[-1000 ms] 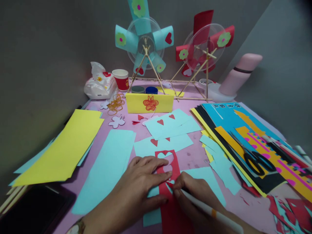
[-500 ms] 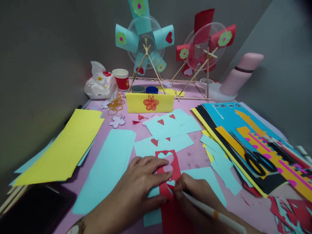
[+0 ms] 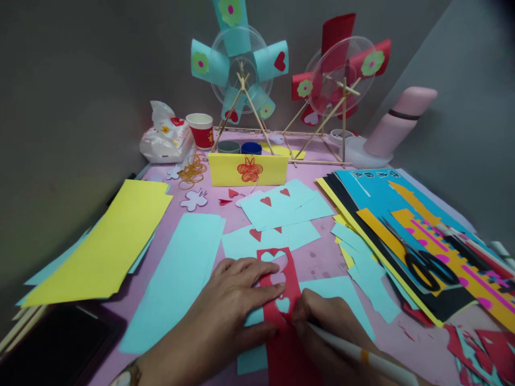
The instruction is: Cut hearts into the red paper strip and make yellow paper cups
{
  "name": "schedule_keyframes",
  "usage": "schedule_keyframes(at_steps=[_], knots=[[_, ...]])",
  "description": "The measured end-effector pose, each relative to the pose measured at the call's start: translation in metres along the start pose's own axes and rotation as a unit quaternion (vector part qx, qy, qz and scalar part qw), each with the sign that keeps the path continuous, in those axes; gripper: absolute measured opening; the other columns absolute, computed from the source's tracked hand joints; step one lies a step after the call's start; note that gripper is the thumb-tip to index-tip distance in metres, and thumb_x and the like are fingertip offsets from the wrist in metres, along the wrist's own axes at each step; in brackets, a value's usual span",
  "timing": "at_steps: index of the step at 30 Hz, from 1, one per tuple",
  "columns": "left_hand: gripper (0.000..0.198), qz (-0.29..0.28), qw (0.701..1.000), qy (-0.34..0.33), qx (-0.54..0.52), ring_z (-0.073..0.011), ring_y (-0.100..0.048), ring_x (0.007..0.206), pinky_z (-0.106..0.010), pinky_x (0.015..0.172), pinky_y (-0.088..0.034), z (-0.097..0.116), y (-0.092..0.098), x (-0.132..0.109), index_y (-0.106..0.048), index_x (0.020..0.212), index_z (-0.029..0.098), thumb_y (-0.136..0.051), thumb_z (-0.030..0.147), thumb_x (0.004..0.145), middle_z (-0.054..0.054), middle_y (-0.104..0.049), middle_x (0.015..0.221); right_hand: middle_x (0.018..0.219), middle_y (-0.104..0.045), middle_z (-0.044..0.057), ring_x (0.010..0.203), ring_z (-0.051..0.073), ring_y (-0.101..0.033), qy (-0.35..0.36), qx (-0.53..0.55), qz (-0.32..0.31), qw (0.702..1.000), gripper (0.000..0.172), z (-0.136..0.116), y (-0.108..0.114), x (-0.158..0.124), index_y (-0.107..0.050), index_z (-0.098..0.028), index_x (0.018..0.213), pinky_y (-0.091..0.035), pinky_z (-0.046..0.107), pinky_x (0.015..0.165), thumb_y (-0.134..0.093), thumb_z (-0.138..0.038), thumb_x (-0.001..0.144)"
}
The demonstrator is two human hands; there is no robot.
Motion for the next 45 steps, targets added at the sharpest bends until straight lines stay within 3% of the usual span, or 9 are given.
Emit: schedule_keyframes(at_steps=[11,18,25,33,45], knots=[[0.044,-0.010,1.000,0.005,0.003,-0.0263,-0.050,0.116,-0.041,0.091,-0.033,-0.001,-0.002,0.000,-0.059,0.118,0.034,-0.074,0.026,0.077,-0.001,-0.055,0.134,0.052,-0.059,-0.001,0.046,0.014,-0.057,0.016,-0.069,0.027,0.997,0.023,-0.011,0.009,-0.006,-0.040,-0.023,0.065,-0.036,0.021,0.043,-0.036,-0.013,0.086],[0.045,-0.015,1.000,0.002,0.009,-0.0261,-0.050,0.116,-0.041,0.090,-0.032,0.000,-0.003,-0.001,-0.058,0.119,0.034,-0.074,0.026,0.077,-0.001,-0.053,0.136,0.054,-0.057,-0.002,0.048,0.013,-0.055,0.018,-0.093,0.042,0.995,0.021,-0.008,0.011,-0.010,-0.042,-0.023,0.066,-0.037,0.020,0.044,-0.038,-0.009,0.081],[0.044,-0.018,1.000,0.000,0.009,-0.0269,-0.049,0.117,-0.042,0.089,-0.033,-0.001,-0.004,0.000,-0.059,0.117,0.034,-0.074,0.027,0.076,-0.001,-0.053,0.136,0.049,-0.035,-0.008,0.041,0.009,-0.033,-0.003,0.062,0.031,0.998,0.019,0.000,0.006,-0.006,-0.035,-0.023,0.067,-0.025,0.021,0.042,-0.036,-0.023,0.085],[0.045,-0.012,1.000,0.000,0.008,-0.0260,-0.049,0.117,-0.041,0.089,-0.033,0.000,-0.003,0.001,-0.058,0.118,0.034,-0.074,0.026,0.077,-0.001,-0.053,0.136,0.051,-0.034,-0.008,0.044,0.010,-0.034,-0.062,0.028,0.047,0.997,0.018,0.009,0.008,-0.006,-0.039,-0.024,0.067,-0.024,0.023,0.044,-0.036,-0.026,0.085],[0.045,-0.014,1.000,-0.001,0.008,-0.0256,-0.049,0.117,-0.041,0.089,-0.032,-0.001,-0.005,0.001,-0.057,0.118,0.033,-0.073,0.026,0.077,0.000,-0.054,0.136,0.050,-0.032,-0.008,0.044,0.010,-0.031,-0.087,0.000,0.026,0.996,0.017,0.011,0.004,-0.003,-0.037,-0.024,0.069,-0.021,0.023,0.044,-0.034,-0.028,0.085]])
Point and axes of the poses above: each hand's wrist, its own x-axis towards the middle knuckle, its own y-axis out of the back of the hand, z = x × y, the point moved 10 cm from there along x, towards the middle knuckle
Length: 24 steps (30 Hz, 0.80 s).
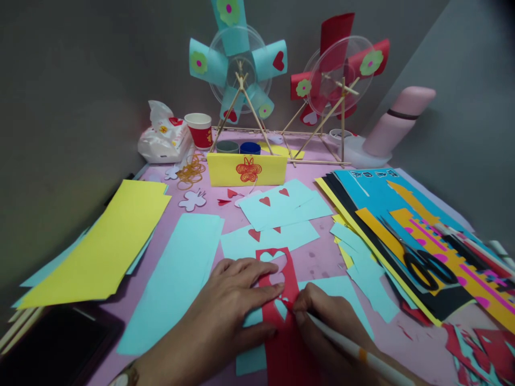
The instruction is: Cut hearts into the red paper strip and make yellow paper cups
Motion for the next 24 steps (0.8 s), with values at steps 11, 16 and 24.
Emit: schedule_keyframes(at_steps=[11,16,24], knots=[[0.043,0.001,1.000,0.005,0.008,-0.0260,-0.049,0.117,-0.041,0.090,-0.033,-0.0003,0.0008,-0.0010,-0.059,0.117,0.032,-0.073,0.028,0.077,-0.002,-0.054,0.135,0.049,-0.030,-0.009,0.043,0.011,-0.032,-0.006,0.011,0.021,1.000,0.020,-0.0033,0.0057,-0.0015,-0.039,-0.024,0.068,-0.022,0.023,0.043,-0.034,-0.027,0.087],[0.040,-0.005,1.000,0.005,0.007,-0.0259,-0.049,0.116,-0.041,0.090,-0.033,0.0004,0.0000,-0.0010,-0.059,0.117,0.032,-0.072,0.032,0.079,-0.002,-0.054,0.135,0.048,-0.029,-0.009,0.042,0.010,-0.028,-0.026,0.028,0.021,0.999,0.020,0.0016,0.0059,-0.0015,-0.038,-0.024,0.066,-0.020,0.024,0.041,-0.035,-0.027,0.086],[0.045,0.004,1.000,0.005,-0.001,-0.0258,-0.050,0.115,-0.040,0.089,-0.033,0.0007,0.0015,-0.0008,-0.060,0.117,0.034,-0.075,0.027,0.075,-0.001,-0.055,0.134,0.049,-0.029,-0.009,0.043,0.010,-0.029,-0.014,0.017,0.028,0.999,0.020,0.0041,0.0078,-0.0021,-0.039,-0.023,0.066,-0.022,0.022,0.041,-0.036,-0.027,0.085]])
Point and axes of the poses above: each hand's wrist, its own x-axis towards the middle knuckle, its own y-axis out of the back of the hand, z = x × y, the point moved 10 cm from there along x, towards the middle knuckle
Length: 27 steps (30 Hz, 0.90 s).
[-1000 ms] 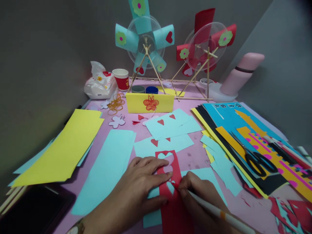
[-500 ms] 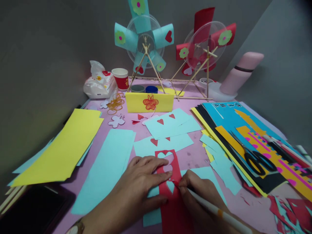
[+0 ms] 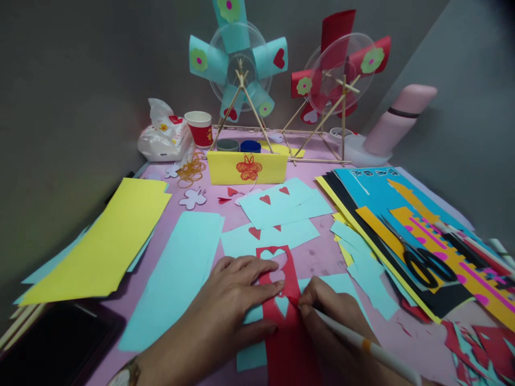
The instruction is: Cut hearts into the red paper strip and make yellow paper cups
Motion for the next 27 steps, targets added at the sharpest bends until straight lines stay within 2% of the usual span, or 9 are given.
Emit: schedule_keyframes(at_steps=[6,12,19,27], knots=[[0.044,0.003,1.000,-0.005,-0.003,-0.0265,-0.050,0.115,-0.041,0.090,-0.034,0.001,0.001,-0.001,-0.060,0.117,0.034,-0.074,0.026,0.076,-0.002,-0.055,0.134,0.050,-0.033,-0.008,0.043,0.010,-0.034,0.062,0.011,0.011,0.998,0.019,-0.011,0.003,-0.001,-0.038,-0.024,0.066,-0.024,0.023,0.041,-0.038,-0.023,0.086],[0.044,-0.006,1.000,0.002,-0.004,-0.0264,-0.050,0.116,-0.041,0.089,-0.034,0.000,0.000,0.000,-0.060,0.117,0.034,-0.074,0.026,0.076,0.000,-0.054,0.135,0.053,-0.038,-0.008,0.044,0.010,-0.038,0.079,0.012,0.007,0.997,0.019,-0.012,0.002,-0.002,-0.038,-0.024,0.068,-0.027,0.023,0.043,-0.034,-0.020,0.086],[0.045,-0.003,1.000,-0.002,-0.005,-0.0265,-0.049,0.116,-0.041,0.090,-0.033,0.000,0.000,0.000,-0.060,0.117,0.033,-0.075,0.025,0.075,-0.002,-0.054,0.135,0.051,-0.037,-0.008,0.042,0.010,-0.038,0.101,0.005,-0.005,0.995,0.019,-0.012,0.000,-0.004,-0.039,-0.024,0.069,-0.028,0.022,0.042,-0.035,-0.019,0.087],[0.046,-0.003,1.000,0.003,-0.014,-0.0267,-0.050,0.116,-0.042,0.089,-0.034,0.000,0.001,0.000,-0.060,0.117,0.033,-0.075,0.024,0.075,-0.001,-0.055,0.134,0.052,-0.052,-0.004,0.041,0.010,-0.046,0.125,-0.045,0.009,0.991,0.021,-0.015,-0.001,-0.010,-0.044,-0.023,0.069,-0.036,0.022,0.043,-0.035,-0.015,0.086]])
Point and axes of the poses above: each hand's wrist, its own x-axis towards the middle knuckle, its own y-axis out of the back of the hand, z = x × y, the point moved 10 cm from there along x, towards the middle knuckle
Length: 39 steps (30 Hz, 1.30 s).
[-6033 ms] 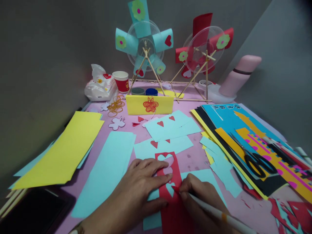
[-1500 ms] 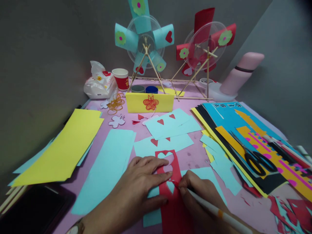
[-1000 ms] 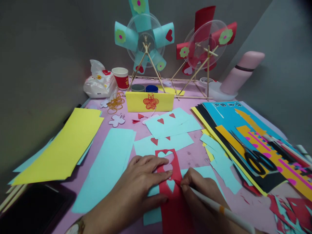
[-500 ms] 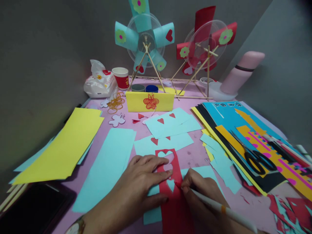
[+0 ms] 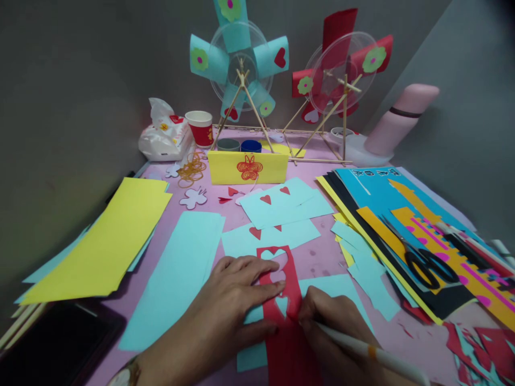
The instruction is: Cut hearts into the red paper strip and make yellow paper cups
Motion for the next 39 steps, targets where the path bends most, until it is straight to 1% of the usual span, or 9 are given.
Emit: schedule_keyframes(at_steps=[3,8,14,19,22,27,33,35,39], knots=[[0.045,0.012,1.000,-0.005,0.001,-0.0262,-0.051,0.115,-0.041,0.089,-0.034,0.000,0.002,-0.001,-0.060,0.117,0.034,-0.074,0.025,0.076,-0.001,-0.056,0.133,0.053,-0.053,-0.004,0.042,0.010,-0.047,-0.004,0.001,-0.002,1.000,0.023,-0.002,0.001,0.001,-0.044,-0.023,0.069,-0.036,0.021,0.043,-0.033,-0.012,0.085],[0.044,0.016,1.000,-0.009,0.005,-0.0265,-0.051,0.114,-0.041,0.088,-0.033,0.000,0.000,-0.001,-0.060,0.117,0.033,-0.074,0.025,0.075,-0.002,-0.056,0.133,0.049,-0.045,-0.006,0.041,0.009,-0.044,-0.023,0.036,-0.033,0.999,0.022,-0.002,-0.002,0.004,-0.041,-0.023,0.065,-0.031,0.020,0.041,-0.035,-0.017,0.085],[0.044,0.003,1.000,-0.007,0.007,-0.0269,-0.051,0.115,-0.041,0.088,-0.034,0.000,-0.001,0.000,-0.060,0.117,0.033,-0.074,0.026,0.076,-0.002,-0.055,0.134,0.054,-0.049,-0.004,0.047,0.011,-0.046,-0.030,0.044,0.010,0.999,0.021,0.002,0.003,0.003,-0.046,-0.023,0.068,-0.035,0.021,0.045,-0.037,-0.019,0.086],[0.043,0.003,1.000,-0.004,0.006,-0.0266,-0.051,0.114,-0.041,0.089,-0.034,0.000,0.000,0.000,-0.059,0.118,0.034,-0.071,0.027,0.078,-0.003,-0.056,0.133,0.048,-0.040,-0.007,0.041,0.010,-0.038,-0.082,0.061,-0.021,0.995,0.018,0.013,-0.006,0.005,-0.042,-0.023,0.067,-0.027,0.021,0.042,-0.040,-0.025,0.085],[0.043,0.005,1.000,-0.005,0.006,-0.0266,-0.051,0.114,-0.040,0.089,-0.034,0.000,0.000,-0.001,-0.060,0.118,0.034,-0.072,0.027,0.077,-0.002,-0.056,0.133,0.049,-0.037,-0.007,0.042,0.010,-0.036,-0.099,0.049,-0.027,0.993,0.019,0.016,-0.007,0.007,-0.042,-0.023,0.066,-0.026,0.021,0.042,-0.040,-0.026,0.085],[0.044,0.010,1.000,-0.005,0.006,-0.0264,-0.051,0.114,-0.040,0.089,-0.034,-0.001,0.000,0.000,-0.060,0.117,0.033,-0.073,0.026,0.076,-0.001,-0.056,0.133,0.049,-0.036,-0.008,0.041,0.010,-0.034,-0.091,0.032,-0.042,0.994,0.015,0.018,-0.012,0.008,-0.039,-0.024,0.069,-0.022,0.022,0.041,-0.040,-0.025,0.083],[0.040,-0.002,1.000,0.001,0.009,-0.0266,-0.051,0.114,-0.041,0.089,-0.034,-0.001,-0.001,0.000,-0.060,0.115,0.032,-0.072,0.026,0.077,-0.002,-0.055,0.134,0.048,-0.038,-0.007,0.039,0.011,-0.035,-0.092,0.043,-0.036,0.994,0.017,0.030,-0.017,0.002,-0.043,-0.025,0.070,-0.024,0.023,0.041,-0.039,-0.029,0.086],[0.039,-0.007,1.000,0.003,0.010,-0.0268,-0.050,0.114,-0.042,0.089,-0.034,-0.001,-0.001,0.001,-0.060,0.115,0.032,-0.072,0.026,0.078,-0.002,-0.055,0.134,0.048,-0.037,-0.007,0.039,0.011,-0.035,-0.090,0.043,-0.043,0.994,0.018,0.030,-0.018,0.002,-0.043,-0.025,0.071,-0.024,0.024,0.041,-0.037,-0.029,0.087],[0.044,-0.013,1.000,0.005,0.012,-0.0272,-0.050,0.116,-0.043,0.089,-0.034,-0.001,-0.002,0.001,-0.059,0.117,0.033,-0.073,0.025,0.076,-0.001,-0.054,0.136,0.051,-0.039,-0.007,0.042,0.011,-0.036,-0.083,0.036,-0.059,0.994,0.012,0.021,-0.017,0.007,-0.041,-0.025,0.071,-0.025,0.024,0.043,-0.041,-0.027,0.083]])
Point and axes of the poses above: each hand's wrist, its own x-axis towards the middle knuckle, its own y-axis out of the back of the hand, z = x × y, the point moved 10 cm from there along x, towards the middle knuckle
